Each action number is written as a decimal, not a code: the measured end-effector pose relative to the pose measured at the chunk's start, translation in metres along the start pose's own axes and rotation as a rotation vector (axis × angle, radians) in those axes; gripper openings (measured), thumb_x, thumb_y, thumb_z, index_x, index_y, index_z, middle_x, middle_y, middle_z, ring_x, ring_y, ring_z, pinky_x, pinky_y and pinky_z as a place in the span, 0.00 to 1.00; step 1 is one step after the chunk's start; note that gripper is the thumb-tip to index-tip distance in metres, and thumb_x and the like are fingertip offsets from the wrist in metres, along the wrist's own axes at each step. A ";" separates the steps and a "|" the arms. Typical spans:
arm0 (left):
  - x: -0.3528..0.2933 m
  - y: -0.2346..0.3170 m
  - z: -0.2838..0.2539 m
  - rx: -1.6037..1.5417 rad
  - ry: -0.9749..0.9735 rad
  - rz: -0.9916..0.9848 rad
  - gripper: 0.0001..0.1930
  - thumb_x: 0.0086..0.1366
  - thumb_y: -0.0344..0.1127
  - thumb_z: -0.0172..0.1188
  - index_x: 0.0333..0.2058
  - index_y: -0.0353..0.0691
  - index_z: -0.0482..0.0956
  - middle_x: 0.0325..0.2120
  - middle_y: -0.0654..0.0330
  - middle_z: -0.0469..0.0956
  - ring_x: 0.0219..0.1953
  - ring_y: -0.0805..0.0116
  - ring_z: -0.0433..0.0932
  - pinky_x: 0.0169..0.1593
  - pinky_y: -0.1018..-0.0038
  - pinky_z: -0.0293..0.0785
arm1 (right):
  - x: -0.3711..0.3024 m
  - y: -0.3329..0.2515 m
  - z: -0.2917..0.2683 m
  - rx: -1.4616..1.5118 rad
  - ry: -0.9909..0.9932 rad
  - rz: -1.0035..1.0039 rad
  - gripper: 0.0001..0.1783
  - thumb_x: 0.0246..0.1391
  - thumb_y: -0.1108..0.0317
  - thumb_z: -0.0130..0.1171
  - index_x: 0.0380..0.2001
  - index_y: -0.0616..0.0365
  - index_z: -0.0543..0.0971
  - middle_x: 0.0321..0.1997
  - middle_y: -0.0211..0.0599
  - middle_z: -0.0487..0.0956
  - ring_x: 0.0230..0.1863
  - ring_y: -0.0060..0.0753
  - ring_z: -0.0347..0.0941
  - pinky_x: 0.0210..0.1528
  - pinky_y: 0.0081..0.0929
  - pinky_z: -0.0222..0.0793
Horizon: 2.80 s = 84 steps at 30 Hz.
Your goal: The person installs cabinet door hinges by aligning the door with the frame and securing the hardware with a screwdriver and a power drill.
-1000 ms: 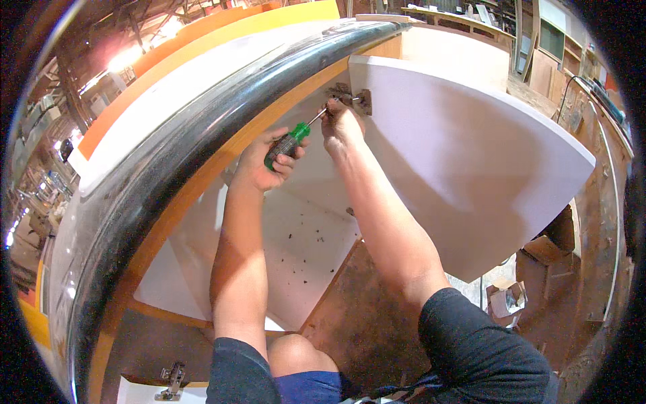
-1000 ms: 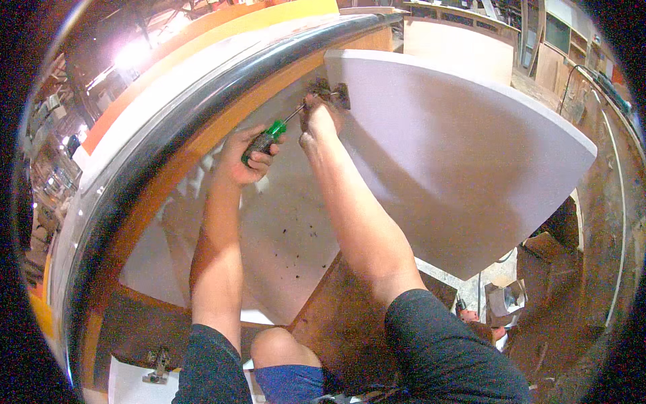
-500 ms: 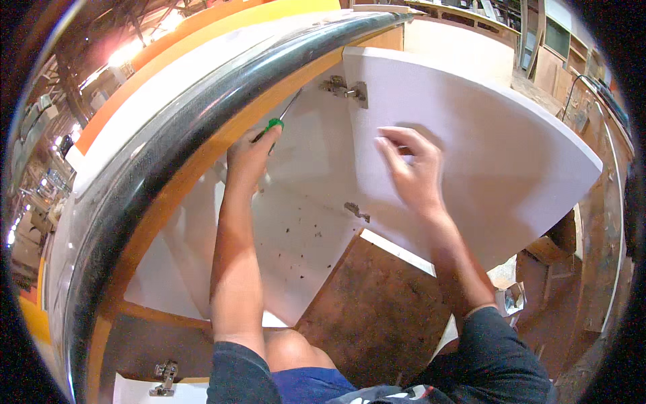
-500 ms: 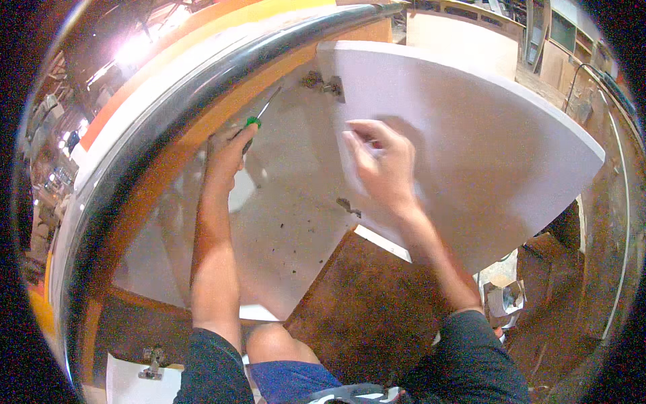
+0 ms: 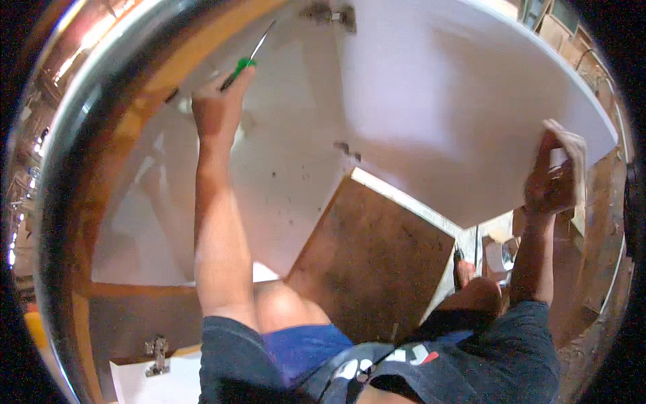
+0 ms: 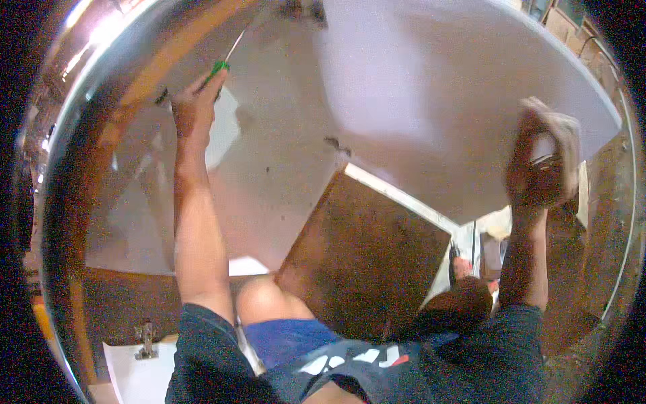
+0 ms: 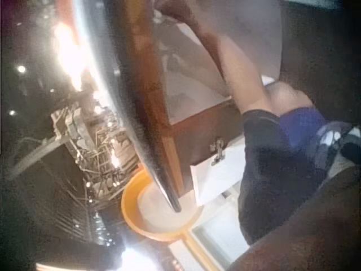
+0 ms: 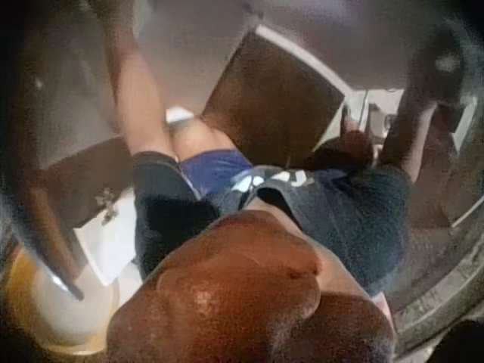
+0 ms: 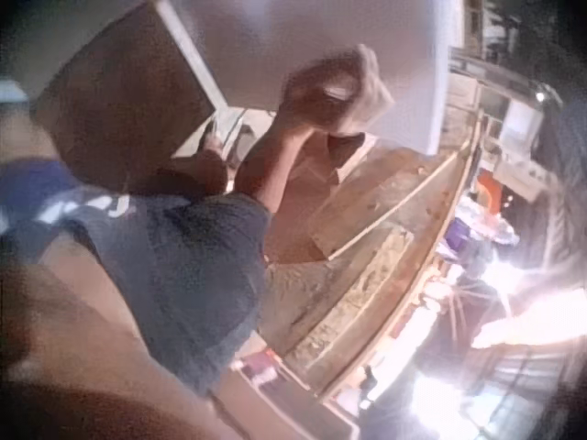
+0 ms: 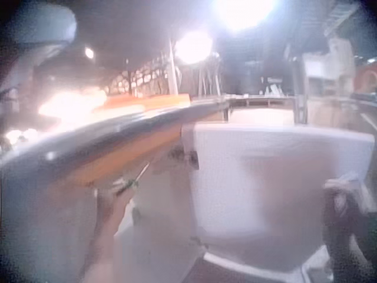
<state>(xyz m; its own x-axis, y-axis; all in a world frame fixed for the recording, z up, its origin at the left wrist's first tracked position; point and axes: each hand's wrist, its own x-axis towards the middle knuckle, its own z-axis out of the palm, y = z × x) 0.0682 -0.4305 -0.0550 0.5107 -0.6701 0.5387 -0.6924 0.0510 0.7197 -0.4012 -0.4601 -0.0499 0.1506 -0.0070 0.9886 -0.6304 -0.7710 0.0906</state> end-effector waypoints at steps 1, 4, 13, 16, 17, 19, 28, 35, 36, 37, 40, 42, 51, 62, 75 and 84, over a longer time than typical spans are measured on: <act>-0.009 0.000 0.001 -0.064 0.004 -0.077 0.18 0.62 0.46 0.69 0.34 0.32 0.86 0.17 0.66 0.73 0.21 0.77 0.66 0.27 0.72 0.63 | -0.011 -0.014 0.001 0.025 -0.211 -0.018 0.07 0.54 0.80 0.66 0.37 0.63 0.84 0.34 0.40 0.83 0.37 0.39 0.79 0.44 0.31 0.75; -0.041 -0.024 0.004 -0.140 0.048 -0.157 0.19 0.62 0.46 0.69 0.31 0.31 0.85 0.15 0.70 0.67 0.21 0.80 0.61 0.26 0.74 0.58 | -0.066 -0.036 0.003 0.101 -0.445 0.148 0.10 0.46 0.80 0.69 0.34 0.59 0.84 0.30 0.40 0.81 0.32 0.39 0.78 0.37 0.31 0.73; -0.110 -0.143 0.034 -0.073 -0.025 -0.543 0.24 0.60 0.48 0.68 0.18 0.30 0.78 0.11 0.58 0.69 0.19 0.68 0.66 0.29 0.63 0.66 | -0.187 0.029 -0.025 -0.014 -0.862 0.665 0.08 0.56 0.70 0.68 0.36 0.63 0.84 0.33 0.37 0.84 0.34 0.26 0.80 0.41 0.25 0.75; -0.124 -0.185 0.033 0.001 -0.028 -0.576 0.24 0.58 0.50 0.68 0.19 0.31 0.80 0.13 0.54 0.73 0.19 0.62 0.70 0.30 0.61 0.68 | -0.198 0.031 -0.019 -0.059 -1.034 0.789 0.10 0.57 0.66 0.67 0.35 0.63 0.84 0.33 0.37 0.84 0.31 0.24 0.78 0.38 0.26 0.74; -0.128 -0.191 0.036 0.005 -0.035 -0.577 0.24 0.58 0.50 0.68 0.19 0.31 0.80 0.13 0.54 0.73 0.19 0.62 0.70 0.30 0.61 0.68 | -0.203 0.034 -0.018 -0.078 -1.052 0.719 0.11 0.58 0.65 0.66 0.34 0.64 0.84 0.32 0.36 0.84 0.30 0.23 0.77 0.37 0.26 0.73; -0.135 -0.202 0.039 0.061 -0.092 -0.678 0.24 0.57 0.52 0.67 0.19 0.31 0.81 0.14 0.51 0.76 0.20 0.56 0.73 0.33 0.59 0.70 | -0.212 0.042 -0.019 -0.094 -1.072 0.654 0.12 0.58 0.64 0.65 0.34 0.65 0.84 0.32 0.36 0.83 0.30 0.23 0.76 0.36 0.26 0.72; -0.163 -0.215 0.063 0.264 -0.186 -0.727 0.25 0.58 0.54 0.62 0.25 0.31 0.85 0.26 0.45 0.84 0.36 0.47 0.85 0.46 0.57 0.78 | -0.222 0.103 -0.120 0.428 -1.171 1.636 0.14 0.61 0.56 0.61 0.41 0.55 0.82 0.29 0.31 0.79 0.26 0.25 0.74 0.32 0.25 0.71; -0.159 -0.217 0.067 0.196 -0.278 -0.809 0.24 0.56 0.54 0.61 0.24 0.33 0.85 0.28 0.44 0.84 0.38 0.46 0.85 0.46 0.56 0.78 | -0.284 0.182 -0.172 0.561 0.219 2.132 0.33 0.64 0.34 0.49 0.57 0.46 0.79 0.51 0.31 0.82 0.54 0.36 0.73 0.63 0.58 0.56; -0.159 -0.217 0.066 0.208 -0.259 -0.808 0.23 0.56 0.53 0.61 0.24 0.33 0.85 0.29 0.44 0.84 0.38 0.46 0.85 0.46 0.56 0.78 | -0.284 0.185 -0.162 0.550 0.275 2.110 0.36 0.64 0.31 0.46 0.60 0.45 0.77 0.56 0.33 0.79 0.60 0.37 0.70 0.67 0.64 0.50; -0.158 -0.217 0.065 0.218 -0.241 -0.805 0.23 0.56 0.52 0.61 0.24 0.34 0.85 0.29 0.44 0.84 0.38 0.46 0.85 0.46 0.56 0.78 | -0.286 0.188 -0.149 0.448 0.347 2.128 0.37 0.64 0.30 0.44 0.61 0.45 0.75 0.60 0.35 0.76 0.62 0.38 0.68 0.67 0.65 0.50; -0.160 -0.227 0.048 0.285 -0.207 -0.786 0.23 0.55 0.52 0.62 0.24 0.34 0.85 0.29 0.44 0.85 0.38 0.46 0.85 0.46 0.56 0.78 | -0.281 0.130 -0.054 0.594 0.282 2.173 0.33 0.67 0.35 0.42 0.58 0.50 0.74 0.56 0.36 0.76 0.59 0.40 0.70 0.64 0.52 0.63; -0.156 -0.224 0.053 0.310 -0.228 -0.768 0.23 0.55 0.52 0.62 0.25 0.34 0.85 0.30 0.44 0.85 0.38 0.45 0.84 0.46 0.56 0.78 | -0.301 0.141 -0.048 0.866 0.159 2.093 0.34 0.68 0.35 0.41 0.59 0.51 0.74 0.56 0.36 0.76 0.58 0.40 0.70 0.62 0.49 0.65; -0.151 -0.229 0.041 0.490 -0.106 -0.450 0.27 0.60 0.56 0.59 0.26 0.32 0.85 0.25 0.43 0.83 0.34 0.44 0.84 0.40 0.53 0.76 | -0.358 0.151 -0.044 1.616 -0.272 1.613 0.36 0.69 0.37 0.37 0.64 0.53 0.69 0.62 0.36 0.74 0.59 0.39 0.70 0.61 0.40 0.68; -0.135 -0.159 0.038 -0.121 0.010 -0.540 0.25 0.60 0.48 0.66 0.17 0.31 0.74 0.11 0.56 0.70 0.18 0.68 0.68 0.28 0.64 0.66 | -0.301 0.131 -0.047 0.954 0.203 1.720 0.28 0.69 0.50 0.42 0.59 0.61 0.72 0.57 0.40 0.77 0.54 0.42 0.75 0.54 0.41 0.75; -0.094 -0.070 0.021 -0.388 0.055 -0.106 0.13 0.60 0.38 0.70 0.30 0.31 0.83 0.19 0.60 0.79 0.23 0.73 0.74 0.29 0.71 0.70 | -0.133 0.098 -0.061 0.606 0.281 1.128 0.33 0.71 0.47 0.40 0.67 0.62 0.64 0.61 0.44 0.73 0.62 0.42 0.69 0.63 0.40 0.68; -0.059 -0.001 -0.013 -0.257 0.029 0.019 0.13 0.61 0.37 0.69 0.33 0.29 0.84 0.21 0.60 0.80 0.24 0.74 0.74 0.31 0.72 0.69 | -0.072 0.069 -0.046 0.520 0.596 1.310 0.35 0.73 0.43 0.41 0.65 0.65 0.67 0.62 0.35 0.73 0.59 0.32 0.70 0.62 0.28 0.65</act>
<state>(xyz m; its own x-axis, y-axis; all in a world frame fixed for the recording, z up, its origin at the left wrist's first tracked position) 0.0452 -0.3815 -0.0815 0.5162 -0.6456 0.5628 -0.5515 0.2522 0.7951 -0.4907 -0.4835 -0.1092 -0.6800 -0.6885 0.2521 0.2750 -0.5582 -0.7828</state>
